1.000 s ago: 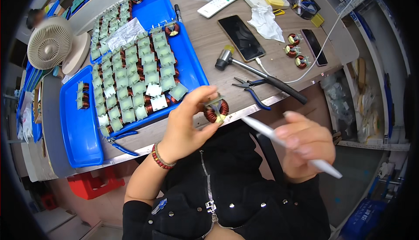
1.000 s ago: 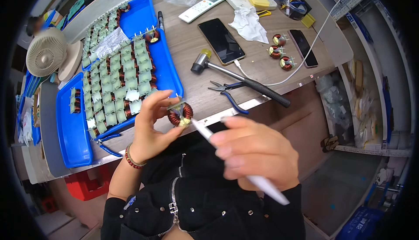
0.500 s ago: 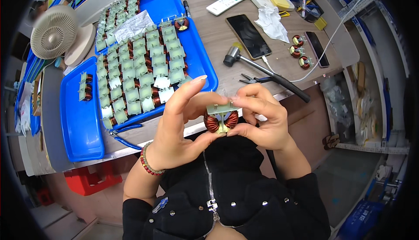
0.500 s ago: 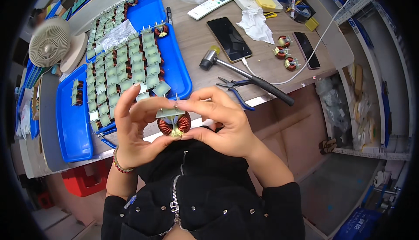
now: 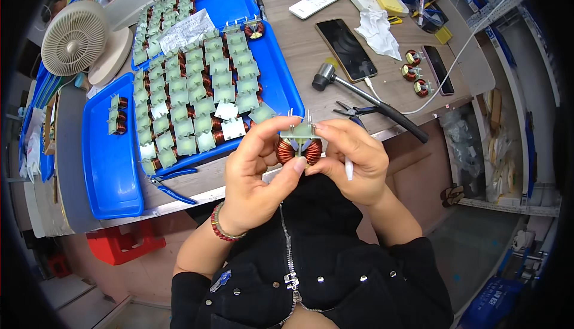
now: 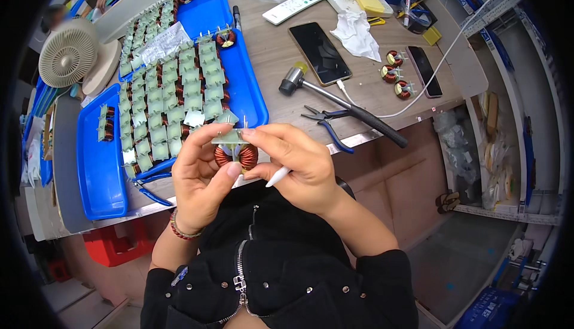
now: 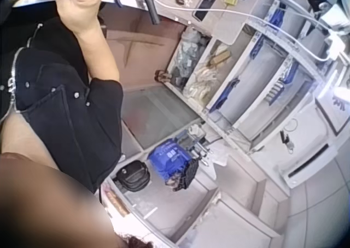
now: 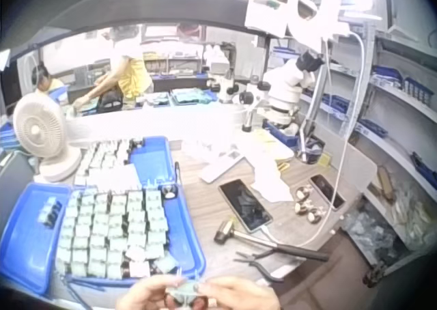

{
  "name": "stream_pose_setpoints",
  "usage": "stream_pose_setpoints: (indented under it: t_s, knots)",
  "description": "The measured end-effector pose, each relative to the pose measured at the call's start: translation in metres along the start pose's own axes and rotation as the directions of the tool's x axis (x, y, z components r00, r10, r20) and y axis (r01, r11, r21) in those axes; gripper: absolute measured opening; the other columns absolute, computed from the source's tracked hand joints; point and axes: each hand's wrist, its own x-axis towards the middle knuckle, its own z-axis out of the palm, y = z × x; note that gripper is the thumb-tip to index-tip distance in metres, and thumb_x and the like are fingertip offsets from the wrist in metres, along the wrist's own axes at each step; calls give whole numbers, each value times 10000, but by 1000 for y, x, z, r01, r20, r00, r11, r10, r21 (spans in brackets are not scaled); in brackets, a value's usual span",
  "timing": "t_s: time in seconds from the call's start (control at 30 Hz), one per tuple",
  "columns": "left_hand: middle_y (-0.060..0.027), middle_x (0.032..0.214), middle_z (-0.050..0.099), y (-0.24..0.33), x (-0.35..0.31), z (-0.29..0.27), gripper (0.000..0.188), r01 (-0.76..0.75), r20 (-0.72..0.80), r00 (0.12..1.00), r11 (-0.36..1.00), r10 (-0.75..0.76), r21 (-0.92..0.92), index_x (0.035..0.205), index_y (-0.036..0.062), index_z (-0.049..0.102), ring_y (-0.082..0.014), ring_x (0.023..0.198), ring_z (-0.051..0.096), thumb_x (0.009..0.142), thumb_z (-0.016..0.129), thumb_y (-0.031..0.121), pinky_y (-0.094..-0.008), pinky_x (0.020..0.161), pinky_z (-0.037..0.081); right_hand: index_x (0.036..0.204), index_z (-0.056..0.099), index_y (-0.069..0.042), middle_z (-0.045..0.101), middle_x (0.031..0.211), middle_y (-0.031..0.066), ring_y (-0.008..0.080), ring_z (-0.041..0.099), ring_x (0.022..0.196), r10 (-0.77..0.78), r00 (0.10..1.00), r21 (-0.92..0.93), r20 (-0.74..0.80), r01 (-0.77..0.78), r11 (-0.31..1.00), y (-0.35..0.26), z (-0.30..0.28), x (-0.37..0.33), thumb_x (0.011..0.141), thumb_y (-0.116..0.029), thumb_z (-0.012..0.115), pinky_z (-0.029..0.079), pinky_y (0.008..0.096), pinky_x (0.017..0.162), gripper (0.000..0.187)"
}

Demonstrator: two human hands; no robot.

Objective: The person assembles small electronic components, likely transformers, at a workbench. They use a hammer to tap the components, a white stick to adjust internal parts, and pliers to trim wires. The person handles the components one by one, placing them into a blue tray after processing.

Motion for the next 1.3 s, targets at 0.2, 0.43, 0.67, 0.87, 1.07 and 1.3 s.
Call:
stream_pose_setpoints:
  t_s: [0.2, 0.43, 0.67, 0.87, 1.07, 1.3]
  knots:
    - [-138, 1110, 537, -1, 4, -6, 537, 33, 93, 996, 970, -11, -240, 1336, -12, 243, -192, 1051, 531, 876, 512, 54, -306, 860, 453, 1122, 572, -17, 554, 1047, 96, 29, 455, 569, 71, 995, 150, -70, -60, 987, 12, 5, -3, 671, 22, 714, 386, 176, 496, 475]
    - [-122, 1198, 446, -4, 1, -7, 524, -75, -2, 997, 995, 75, -65, 1318, -25, 297, -183, 1069, 490, 880, 530, 144, -348, 926, 390, 1091, 592, -35, 547, 970, 85, 45, 464, 560, -60, 996, 14, -70, 61, 998, 7, 5, 2, 656, 20, 721, 383, 172, 487, 457]
    - [-141, 1190, 480, -16, 6, -10, 657, 176, 133, 983, 848, -125, -501, 1343, -20, 246, -221, 1074, 499, 844, 588, 238, -358, 928, 403, 1134, 559, -60, 504, 1046, 105, 136, 532, 665, -163, 986, -195, -37, 153, 969, -1, 15, 6, 601, 6, 743, 425, 218, 506, 567]
    - [-247, 1155, 499, -24, 13, -19, 737, 257, 301, 951, 714, -68, -652, 1385, 8, 87, -316, 1040, 545, 881, 482, 372, -386, 901, 435, 1159, 534, -35, 488, 1119, 107, 99, 510, 707, 25, 999, -126, 40, -19, 992, -4, 3, 11, 580, 51, 730, 431, 215, 569, 617]
    - [-217, 1135, 509, -15, 13, -12, 749, 204, 185, 977, 708, -104, -677, 1384, 46, 77, -305, 1040, 542, 860, 543, 313, -393, 858, 464, 1093, 576, -21, 495, 1077, 102, 79, 515, 687, 89, 991, 44, 97, -94, 995, -2, 3, 13, 592, 97, 690, 444, 216, 592, 527]
    - [-140, 1137, 515, -27, 5, -18, 383, -2, 87, 996, 941, 33, -340, 1198, 22, 336, -157, 1043, 520, 933, 412, 287, -291, 890, 413, 1073, 581, -11, 504, 1063, 99, 63, 496, 702, 144, 989, 247, 39, -149, 957, 10, 10, 8, 625, 67, 693, 409, 182, 555, 469]
